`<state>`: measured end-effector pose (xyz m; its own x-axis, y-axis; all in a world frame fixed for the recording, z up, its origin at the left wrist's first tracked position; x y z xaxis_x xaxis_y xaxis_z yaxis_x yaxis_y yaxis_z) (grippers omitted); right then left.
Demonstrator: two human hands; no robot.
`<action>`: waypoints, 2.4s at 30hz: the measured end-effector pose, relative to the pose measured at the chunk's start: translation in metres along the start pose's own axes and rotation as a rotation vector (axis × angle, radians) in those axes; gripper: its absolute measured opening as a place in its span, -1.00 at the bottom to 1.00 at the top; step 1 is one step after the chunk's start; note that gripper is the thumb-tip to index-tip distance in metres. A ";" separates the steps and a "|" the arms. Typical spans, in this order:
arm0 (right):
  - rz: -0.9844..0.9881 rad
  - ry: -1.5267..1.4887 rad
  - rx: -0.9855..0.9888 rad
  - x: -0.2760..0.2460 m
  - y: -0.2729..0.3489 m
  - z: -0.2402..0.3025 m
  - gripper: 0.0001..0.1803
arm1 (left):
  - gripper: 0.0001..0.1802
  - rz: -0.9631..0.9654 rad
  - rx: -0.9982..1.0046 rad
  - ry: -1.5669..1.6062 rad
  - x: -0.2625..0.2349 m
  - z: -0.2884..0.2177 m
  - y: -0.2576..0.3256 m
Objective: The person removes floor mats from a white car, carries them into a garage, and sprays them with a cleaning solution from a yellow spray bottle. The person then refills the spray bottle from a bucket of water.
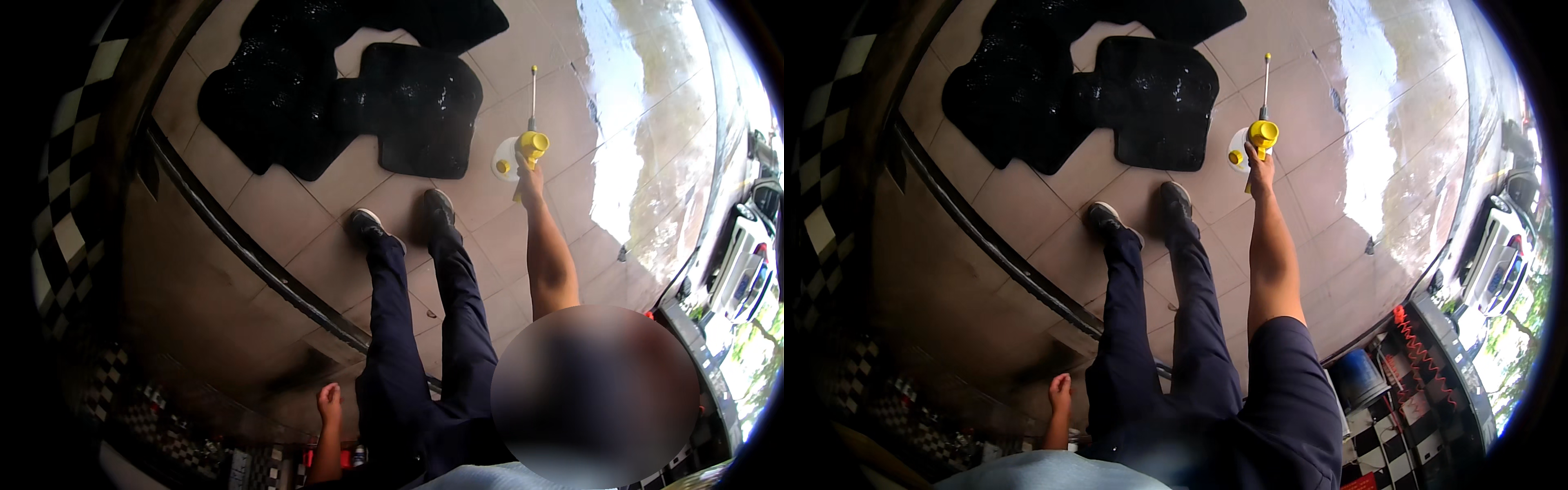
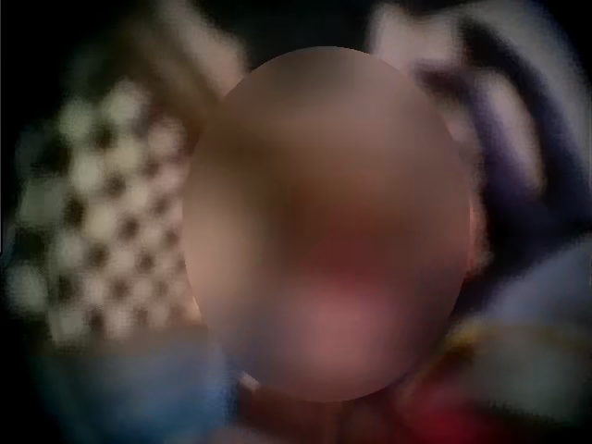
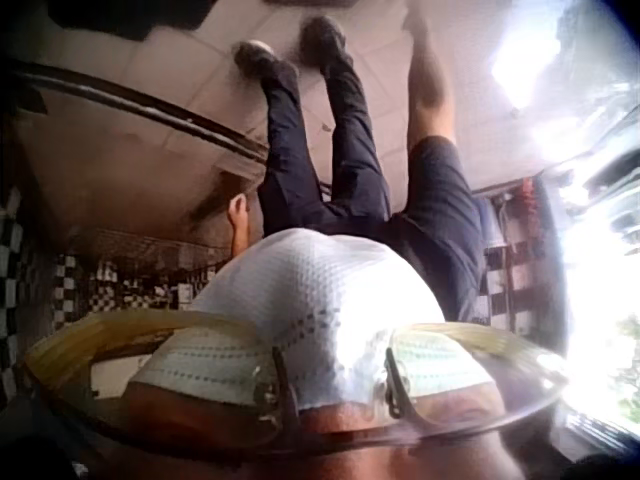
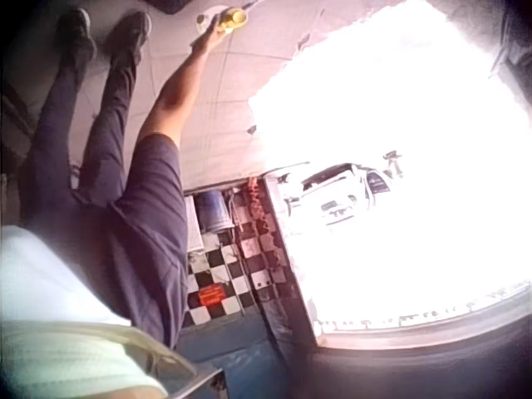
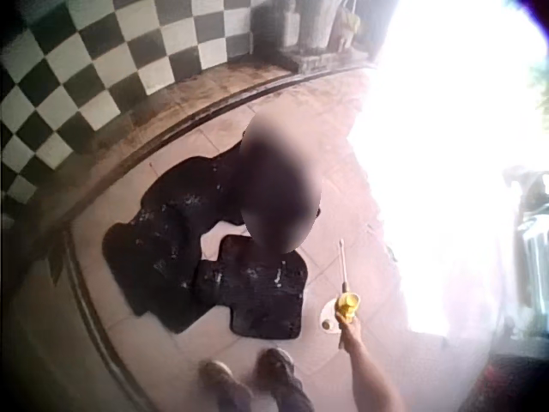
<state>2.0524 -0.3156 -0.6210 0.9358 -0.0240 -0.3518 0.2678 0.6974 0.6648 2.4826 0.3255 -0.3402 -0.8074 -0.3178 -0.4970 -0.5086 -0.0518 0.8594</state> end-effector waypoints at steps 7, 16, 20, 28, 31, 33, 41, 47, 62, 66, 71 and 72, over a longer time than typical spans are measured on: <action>0.012 -0.251 0.112 -0.037 -0.038 -0.123 -0.71 | -0.78 -0.008 -0.019 -0.181 0.033 -0.028 0.001; -0.035 0.241 -0.044 -0.171 0.144 -0.137 -0.48 | -0.81 0.063 0.243 -0.219 0.037 -0.136 0.033; 0.083 0.541 0.100 -0.282 0.381 -0.233 -0.60 | -0.84 0.122 0.369 -0.245 0.048 -0.169 0.053; -0.262 -0.484 1.005 -0.402 0.677 -0.367 -0.97 | -0.82 0.113 0.771 -0.531 0.172 -0.347 0.168; -0.315 -0.631 0.887 -0.443 0.628 -0.340 -0.90 | -0.84 0.026 0.914 -0.560 0.249 -0.379 0.200; -0.240 -0.688 0.788 -0.482 0.582 -0.328 -0.83 | -0.85 0.066 0.923 -0.497 0.299 -0.382 0.203; -0.418 -0.501 0.218 -0.764 0.419 -0.225 -0.58 | -0.73 0.586 0.965 -0.684 0.644 -0.354 0.449; -0.526 -0.589 0.263 -0.939 0.297 -0.188 -0.55 | -0.75 0.554 1.309 -0.834 0.852 -0.402 0.543; -0.748 -1.131 0.857 -1.162 0.277 -0.269 -0.71 | -0.68 0.569 1.056 -1.107 1.388 -0.489 0.874; -0.537 -1.102 0.932 -1.228 0.209 -0.312 -0.79 | -0.73 0.770 1.237 -1.072 1.575 -0.450 1.036; -0.505 -1.163 0.911 -1.417 0.086 -0.378 -0.93 | -0.70 0.825 1.215 -1.025 1.698 -0.381 1.162; -0.560 -1.190 0.860 -1.481 0.056 -0.384 -0.92 | -0.70 0.818 1.207 -1.095 1.720 -0.368 1.177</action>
<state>0.5939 0.0344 -0.3161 0.2019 -0.9477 -0.2473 0.2861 -0.1845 0.9403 0.6053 -0.6301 -0.1392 -0.4931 0.8106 -0.3159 0.5586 0.5734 0.5993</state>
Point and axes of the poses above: each hand's wrist, its own y-axis away from the middle knuckle, its own x-axis out of the palm, z = x × y, the point moved 8 cm from there along -y, towards the middle knuckle, and after that the axes turned 1 degree about z, right-handed, at the moved point
